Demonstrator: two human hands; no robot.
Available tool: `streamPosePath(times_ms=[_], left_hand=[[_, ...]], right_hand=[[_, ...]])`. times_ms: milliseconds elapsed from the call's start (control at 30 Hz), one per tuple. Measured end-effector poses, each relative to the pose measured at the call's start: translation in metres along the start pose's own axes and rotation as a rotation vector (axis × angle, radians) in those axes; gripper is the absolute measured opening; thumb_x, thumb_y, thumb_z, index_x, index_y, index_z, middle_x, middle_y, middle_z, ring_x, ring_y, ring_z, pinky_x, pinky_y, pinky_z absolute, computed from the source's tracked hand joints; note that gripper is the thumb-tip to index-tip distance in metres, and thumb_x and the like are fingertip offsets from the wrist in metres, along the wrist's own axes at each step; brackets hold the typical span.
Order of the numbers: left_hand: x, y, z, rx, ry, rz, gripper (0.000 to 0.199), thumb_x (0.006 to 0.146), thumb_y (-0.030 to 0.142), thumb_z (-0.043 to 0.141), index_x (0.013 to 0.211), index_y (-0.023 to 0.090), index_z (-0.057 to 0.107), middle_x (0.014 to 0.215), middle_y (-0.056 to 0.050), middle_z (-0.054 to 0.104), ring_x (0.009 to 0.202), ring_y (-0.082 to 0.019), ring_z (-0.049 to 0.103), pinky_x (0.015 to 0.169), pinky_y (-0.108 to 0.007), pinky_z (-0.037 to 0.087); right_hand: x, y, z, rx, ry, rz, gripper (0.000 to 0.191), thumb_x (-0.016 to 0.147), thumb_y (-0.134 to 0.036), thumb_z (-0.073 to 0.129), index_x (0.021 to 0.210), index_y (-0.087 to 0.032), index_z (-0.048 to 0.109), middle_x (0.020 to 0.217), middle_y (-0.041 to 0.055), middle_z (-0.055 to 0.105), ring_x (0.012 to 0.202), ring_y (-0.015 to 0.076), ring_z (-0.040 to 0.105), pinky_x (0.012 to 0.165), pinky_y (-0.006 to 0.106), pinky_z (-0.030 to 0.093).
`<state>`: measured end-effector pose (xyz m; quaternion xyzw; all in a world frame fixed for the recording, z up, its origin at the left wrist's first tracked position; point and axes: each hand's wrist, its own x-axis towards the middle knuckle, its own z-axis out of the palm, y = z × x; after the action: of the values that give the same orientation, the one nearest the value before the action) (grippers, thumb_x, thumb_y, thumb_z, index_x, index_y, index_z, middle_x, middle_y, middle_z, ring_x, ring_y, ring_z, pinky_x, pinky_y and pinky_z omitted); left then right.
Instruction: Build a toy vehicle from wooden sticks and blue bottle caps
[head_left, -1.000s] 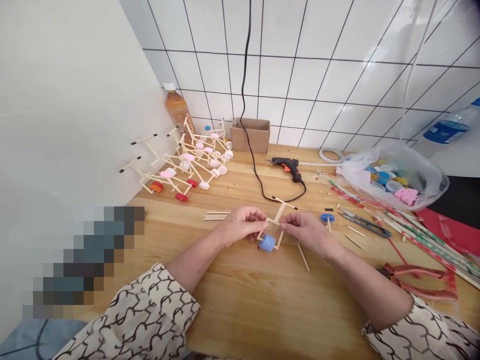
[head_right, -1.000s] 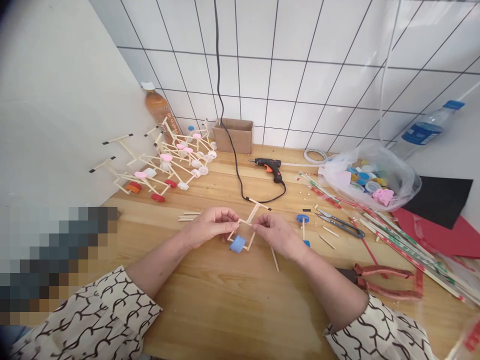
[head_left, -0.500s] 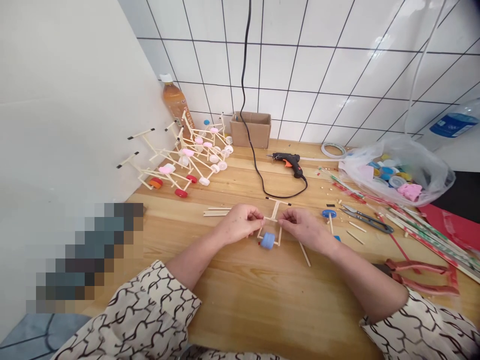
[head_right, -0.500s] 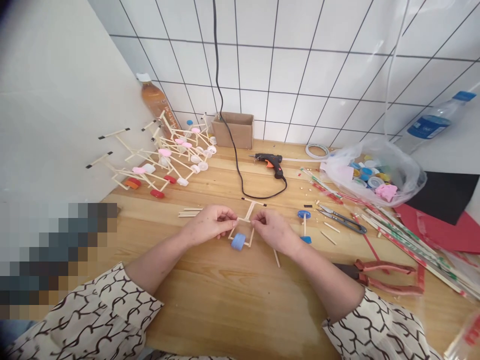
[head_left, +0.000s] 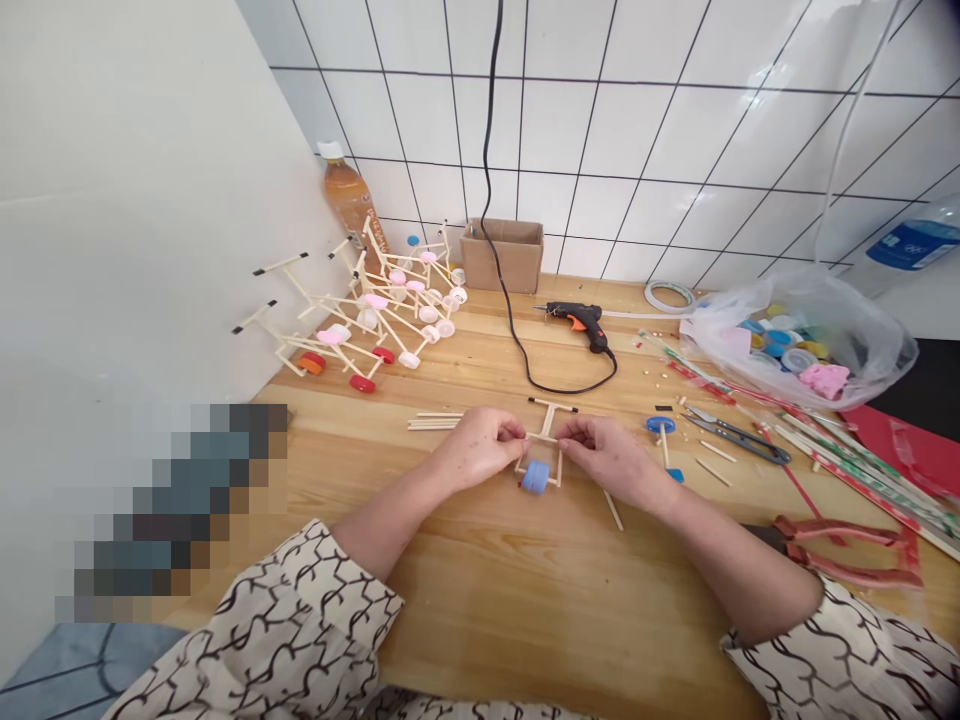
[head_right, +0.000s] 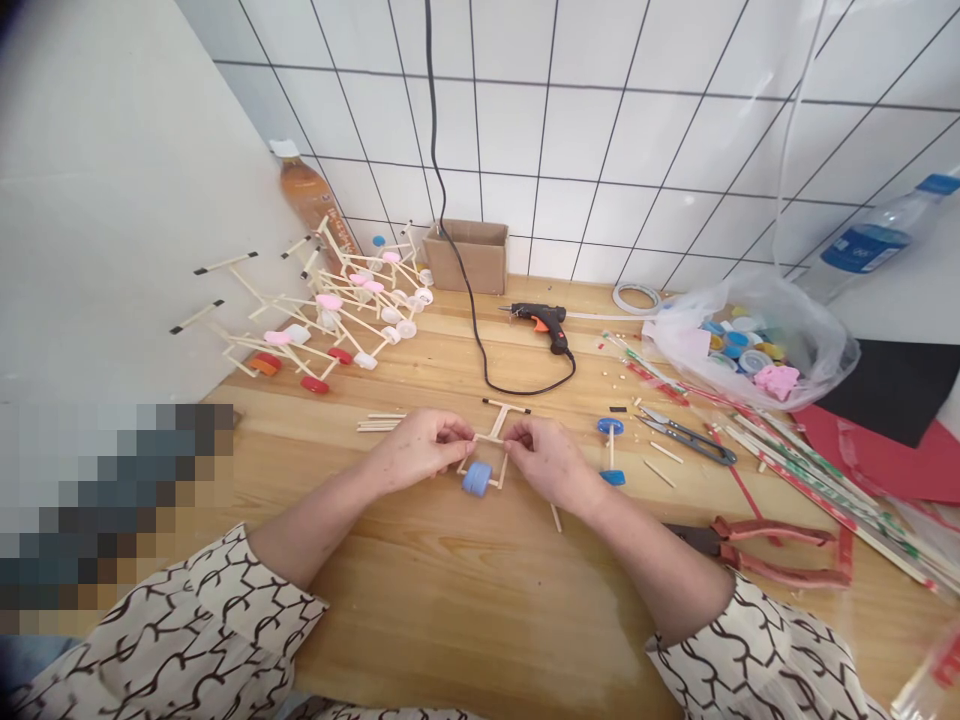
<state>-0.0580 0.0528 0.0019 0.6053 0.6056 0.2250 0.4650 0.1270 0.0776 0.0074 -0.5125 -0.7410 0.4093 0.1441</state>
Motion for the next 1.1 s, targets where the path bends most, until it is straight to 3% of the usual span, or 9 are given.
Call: streamPosePath(times_ms=[200, 500, 733, 1100], left_hand=[[-0.001, 0.002, -0.006, -0.101, -0.053, -0.036, 0.02, 0.073, 0.029, 0.059, 0.085, 0.013, 0.058, 0.055, 0.002, 0.058, 0.043, -0.009, 0.049, 0.044, -0.02, 0.039], [0.002, -0.003, -0.023, -0.181, -0.304, 0.05, 0.026, 0.066, 0.028, 0.067, 0.087, 0.014, 0.058, 0.066, 0.001, 0.061, 0.056, -0.01, 0.054, 0.055, -0.022, 0.042], [0.002, -0.004, -0.025, -0.159, -0.34, 0.052, 0.029, 0.061, 0.022, 0.071, 0.087, 0.014, 0.06, 0.067, 0.002, 0.06, 0.059, -0.01, 0.054, 0.057, -0.022, 0.04], [0.001, -0.003, -0.018, -0.244, -0.362, -0.004, 0.022, 0.067, 0.023, 0.065, 0.085, 0.014, 0.057, 0.057, 0.002, 0.061, 0.047, -0.008, 0.053, 0.047, -0.02, 0.044]], right_hand=[[-0.007, 0.005, -0.005, 0.026, 0.04, -0.013, 0.012, 0.077, -0.025, 0.051, 0.083, -0.018, 0.058, 0.071, 0.0018, 0.062, 0.065, 0.0148, 0.055, 0.06, 0.027, 0.044], [-0.03, -0.004, -0.005, 0.043, -0.064, -0.044, 0.006, 0.075, -0.02, 0.052, 0.078, -0.019, 0.057, 0.067, -0.0004, 0.061, 0.061, 0.0132, 0.054, 0.056, 0.026, 0.041], [-0.034, -0.004, 0.003, 0.043, -0.117, -0.03, 0.003, 0.076, -0.019, 0.051, 0.077, -0.021, 0.053, 0.063, -0.0014, 0.058, 0.057, 0.013, 0.052, 0.053, 0.025, 0.038], [-0.032, -0.006, 0.005, 0.1, -0.095, 0.06, 0.005, 0.075, -0.021, 0.051, 0.08, -0.021, 0.051, 0.062, -0.0013, 0.06, 0.055, 0.0127, 0.051, 0.05, 0.024, 0.037]])
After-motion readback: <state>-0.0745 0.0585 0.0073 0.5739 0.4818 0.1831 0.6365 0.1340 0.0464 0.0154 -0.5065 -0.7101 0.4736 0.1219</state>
